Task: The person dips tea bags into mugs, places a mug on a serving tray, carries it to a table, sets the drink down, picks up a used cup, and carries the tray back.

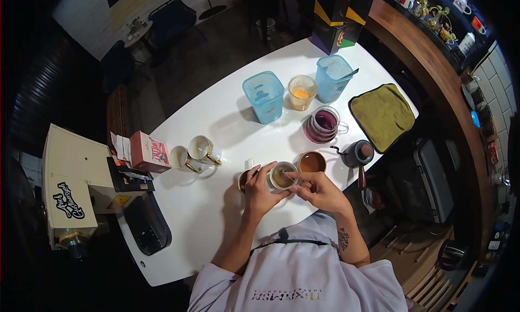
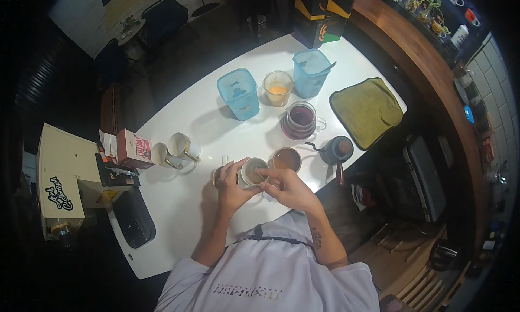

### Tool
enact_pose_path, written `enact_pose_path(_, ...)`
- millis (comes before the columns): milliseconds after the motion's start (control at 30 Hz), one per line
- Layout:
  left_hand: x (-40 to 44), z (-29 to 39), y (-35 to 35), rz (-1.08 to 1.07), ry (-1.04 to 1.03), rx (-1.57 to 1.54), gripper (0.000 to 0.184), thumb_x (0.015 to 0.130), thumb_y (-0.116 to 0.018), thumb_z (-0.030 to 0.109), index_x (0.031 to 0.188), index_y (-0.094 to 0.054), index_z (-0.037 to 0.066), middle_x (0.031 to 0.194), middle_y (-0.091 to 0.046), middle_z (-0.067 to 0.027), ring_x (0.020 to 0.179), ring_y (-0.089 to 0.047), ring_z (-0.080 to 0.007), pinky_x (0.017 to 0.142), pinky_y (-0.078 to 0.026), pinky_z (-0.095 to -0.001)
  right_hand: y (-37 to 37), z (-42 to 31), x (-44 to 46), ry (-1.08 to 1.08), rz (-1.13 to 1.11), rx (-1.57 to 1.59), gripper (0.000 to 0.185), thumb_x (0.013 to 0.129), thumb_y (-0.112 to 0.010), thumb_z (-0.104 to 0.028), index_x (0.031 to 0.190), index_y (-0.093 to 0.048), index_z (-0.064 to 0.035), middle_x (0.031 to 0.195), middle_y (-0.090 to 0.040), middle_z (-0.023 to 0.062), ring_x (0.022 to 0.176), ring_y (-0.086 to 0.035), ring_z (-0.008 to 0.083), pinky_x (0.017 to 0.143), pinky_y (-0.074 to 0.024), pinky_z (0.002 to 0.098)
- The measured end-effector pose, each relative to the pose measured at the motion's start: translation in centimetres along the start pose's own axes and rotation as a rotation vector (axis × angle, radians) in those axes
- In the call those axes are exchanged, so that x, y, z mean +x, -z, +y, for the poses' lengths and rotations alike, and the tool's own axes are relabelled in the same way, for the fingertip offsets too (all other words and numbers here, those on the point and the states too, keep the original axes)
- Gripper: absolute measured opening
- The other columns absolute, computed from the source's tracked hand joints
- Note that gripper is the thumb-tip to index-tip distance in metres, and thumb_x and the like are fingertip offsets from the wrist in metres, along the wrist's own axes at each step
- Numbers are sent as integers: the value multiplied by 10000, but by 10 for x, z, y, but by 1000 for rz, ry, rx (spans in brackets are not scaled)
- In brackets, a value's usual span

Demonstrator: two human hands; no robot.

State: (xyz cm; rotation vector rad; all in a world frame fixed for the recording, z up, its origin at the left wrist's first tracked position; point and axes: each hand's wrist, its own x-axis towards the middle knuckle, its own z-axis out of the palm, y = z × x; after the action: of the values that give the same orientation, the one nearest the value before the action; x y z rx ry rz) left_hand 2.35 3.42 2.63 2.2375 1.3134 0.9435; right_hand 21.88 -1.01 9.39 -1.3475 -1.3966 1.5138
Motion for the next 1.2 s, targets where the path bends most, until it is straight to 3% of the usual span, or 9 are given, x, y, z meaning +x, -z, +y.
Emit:
enact_pose_path(67, -2, -1, -1, -32, 89, -40, 776, 574, -920, 423, 1229, -640, 117, 1196, -673, -45, 1190, -546, -352, 976, -463, -508, -2, -6, -2, 40, 2, 13, 404, 958, -628, -132, 1327, -587, 29, 650, -484, -27, 631, -408, 64, 564, -380, 266)
enact_pose_path(167, -1, -1, 0, -23, 46, -12, 815, 567, -928, 453, 1220, -610, 82, 1129, -693, -93, 1112, -583, -371, 983, -460, -462, 1, -7, -1, 46, 3, 14, 398, 962, -621, -130, 1327, -588, 26, 641, -476, -26, 630, -404, 64, 563, -376, 270)
enact_pose_path(933, 3, -7, 0, -30, 39, -19, 818, 550, -918, 496, 1180, -615, 71, 1095, -693, -94, 1088, -602, -342, 979, -459, -449, -4, 3, 6, 11, -23, 53, 407, 961, -634, -136, 1326, -583, 35, 680, -536, -14, 656, -432, 64, 583, -387, 257)
enact_pose_path(1000, 3, -7, 0, -43, 38, -21, 816, 549, -918, 499, 1174, -614, 71, 1092, -691, -89, 1077, -609, -333, 982, -457, -448, -5, -3, 4, 81, -22, 98, 377, 962, -627, -63, 1330, -590, 10, 607, -351, -89, 574, -275, 34, 511, -246, 234)
enact_pose_path(1200, 7, -9, 1, -59, 32, -34, 820, 545, -918, 510, 1168, -609, 76, 1084, -682, -84, 1040, -625, -326, 999, -452, -448, -5, 9, 10, 60, -17, 59, 365, 960, -632, -61, 1315, -596, 20, 601, -355, -92, 565, -282, 27, 507, -246, 234)
